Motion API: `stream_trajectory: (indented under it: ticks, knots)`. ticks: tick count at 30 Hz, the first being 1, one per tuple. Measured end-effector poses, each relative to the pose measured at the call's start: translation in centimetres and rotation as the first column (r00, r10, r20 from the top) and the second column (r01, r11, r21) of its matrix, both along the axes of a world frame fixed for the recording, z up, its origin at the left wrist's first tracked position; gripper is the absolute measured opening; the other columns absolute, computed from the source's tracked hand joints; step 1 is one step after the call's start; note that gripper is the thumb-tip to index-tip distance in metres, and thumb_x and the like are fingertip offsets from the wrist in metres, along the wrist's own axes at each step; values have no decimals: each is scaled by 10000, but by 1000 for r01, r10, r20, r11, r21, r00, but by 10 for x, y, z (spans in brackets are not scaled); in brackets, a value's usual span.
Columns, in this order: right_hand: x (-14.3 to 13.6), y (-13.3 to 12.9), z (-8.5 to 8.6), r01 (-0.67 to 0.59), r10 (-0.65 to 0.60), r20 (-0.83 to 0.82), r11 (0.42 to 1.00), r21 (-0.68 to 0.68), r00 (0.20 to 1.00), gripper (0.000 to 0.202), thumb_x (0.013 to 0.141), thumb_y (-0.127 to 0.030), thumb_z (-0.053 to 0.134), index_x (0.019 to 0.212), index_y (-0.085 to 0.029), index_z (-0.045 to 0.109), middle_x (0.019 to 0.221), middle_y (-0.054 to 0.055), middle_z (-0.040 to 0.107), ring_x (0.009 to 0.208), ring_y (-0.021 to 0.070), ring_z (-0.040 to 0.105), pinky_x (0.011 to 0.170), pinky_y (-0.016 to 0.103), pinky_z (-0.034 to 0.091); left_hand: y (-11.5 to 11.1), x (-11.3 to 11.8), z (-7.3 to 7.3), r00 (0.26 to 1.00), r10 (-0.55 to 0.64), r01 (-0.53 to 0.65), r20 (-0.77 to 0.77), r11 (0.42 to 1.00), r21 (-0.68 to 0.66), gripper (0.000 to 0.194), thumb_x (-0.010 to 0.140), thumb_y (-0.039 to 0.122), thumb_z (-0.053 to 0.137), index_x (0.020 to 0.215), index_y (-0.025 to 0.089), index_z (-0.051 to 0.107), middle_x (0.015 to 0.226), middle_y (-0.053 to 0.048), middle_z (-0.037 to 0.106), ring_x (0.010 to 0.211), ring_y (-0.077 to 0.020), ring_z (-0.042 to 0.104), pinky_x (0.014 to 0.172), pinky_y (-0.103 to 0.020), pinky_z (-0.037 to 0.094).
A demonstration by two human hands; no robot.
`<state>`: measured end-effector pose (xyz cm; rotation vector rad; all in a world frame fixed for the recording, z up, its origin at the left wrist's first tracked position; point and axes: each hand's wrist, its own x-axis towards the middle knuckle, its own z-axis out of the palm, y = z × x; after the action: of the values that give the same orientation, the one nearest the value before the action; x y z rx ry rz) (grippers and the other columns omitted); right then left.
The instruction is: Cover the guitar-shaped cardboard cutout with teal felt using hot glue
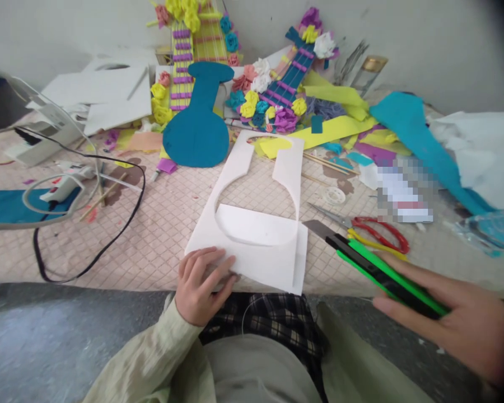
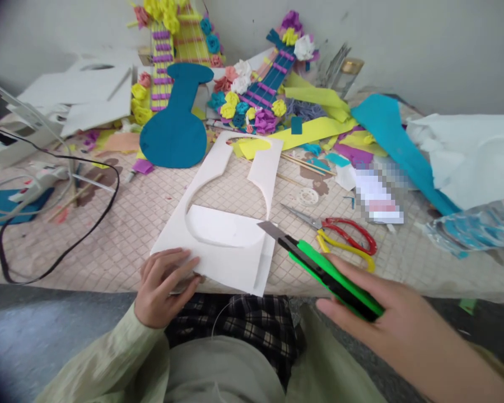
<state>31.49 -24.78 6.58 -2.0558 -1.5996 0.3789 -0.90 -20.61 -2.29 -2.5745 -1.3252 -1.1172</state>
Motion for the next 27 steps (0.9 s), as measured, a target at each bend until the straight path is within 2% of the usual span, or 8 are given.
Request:
stream_trajectory:
  ticks: [3, 5, 7, 12, 17, 20, 23, 27]
  knots:
    - [-15, -5, -8, -43, 23, -122, 985, -164, 992, 306, 580, -519, 639, 711, -243, 634, 574, 3, 646, 526, 184, 604, 477, 257, 495, -5, 0, 2, 1000, -31, 31, 2, 999, 29, 378, 679, 60, 634, 1021, 219, 604, 972, -70, 617, 918, -215, 557, 793, -367, 415]
    - [-32, -11, -17, 17, -71, -234, 974, -225, 970, 323, 663, -517, 582, 565, -212, 543, 397, -20, 521, 376, 135, 503, 400, 238, 435, -8, 2, 4, 999, -43, 43, 12, 997, 58, 376, 682, 43, 629, 1015, 217, 610, 943, -65, 633, 896, -209, 560, 766, -353, 409]
    - [-51, -15, -27, 54, -154, -402, 967, -250, 903, 345, 705, -511, 554, 568, -198, 512, 363, -28, 480, 354, 117, 468, 395, 227, 411, -10, 7, 7, 998, -59, 56, 37, 995, 78, 363, 680, 48, 638, 1005, 208, 612, 919, -65, 641, 880, -207, 559, 746, -345, 403]
    - [-89, -17, -41, 178, -266, -653, 964, -199, 709, 314, 644, -450, 655, 676, -183, 493, 344, -59, 450, 328, 87, 406, 365, 206, 358, -13, 16, 14, 987, -151, 150, 57, 988, 23, 319, 691, 104, 646, 992, 203, 610, 882, -56, 646, 849, -198, 561, 754, -350, 378]
    - [-95, -10, -33, 216, -238, -719, 968, -124, 653, 318, 626, -394, 686, 671, -193, 445, 348, -72, 439, 324, 76, 391, 361, 198, 345, -1, 14, 36, 975, -208, 217, 81, 969, -119, 306, 768, 160, 529, 1071, 190, 563, 1053, -93, 599, 980, -231, 519, 818, -386, 339]
    - [-90, -9, -25, 182, -187, -744, 979, -89, 642, 320, 610, -376, 700, 661, -195, 441, 374, -68, 454, 322, 78, 399, 339, 198, 340, 18, 15, 53, 972, -235, 222, -27, 944, -244, 346, 815, 212, 465, 1157, 172, 505, 1131, -101, 577, 1072, -243, 481, 878, -399, 300]
    - [-88, -10, -18, 186, -138, -768, 982, -25, 625, 321, 596, -347, 714, 637, -190, 437, 519, -30, 555, 322, 64, 412, 322, 198, 344, 36, 21, 68, 923, -372, 293, -101, 846, -446, 298, 825, 286, 469, 1089, 177, 554, 987, -66, 654, 968, -230, 560, 865, -390, 300]
    - [-83, -9, -14, 211, -103, -798, 977, 32, 594, 326, 595, -311, 721, 630, -185, 422, 659, -12, 596, 328, 51, 433, 308, 190, 343, 46, 33, 81, 831, -554, 447, 38, 627, -638, 202, 816, 264, 484, 955, 202, 617, 814, -12, 689, 754, -174, 629, 793, -326, 363]
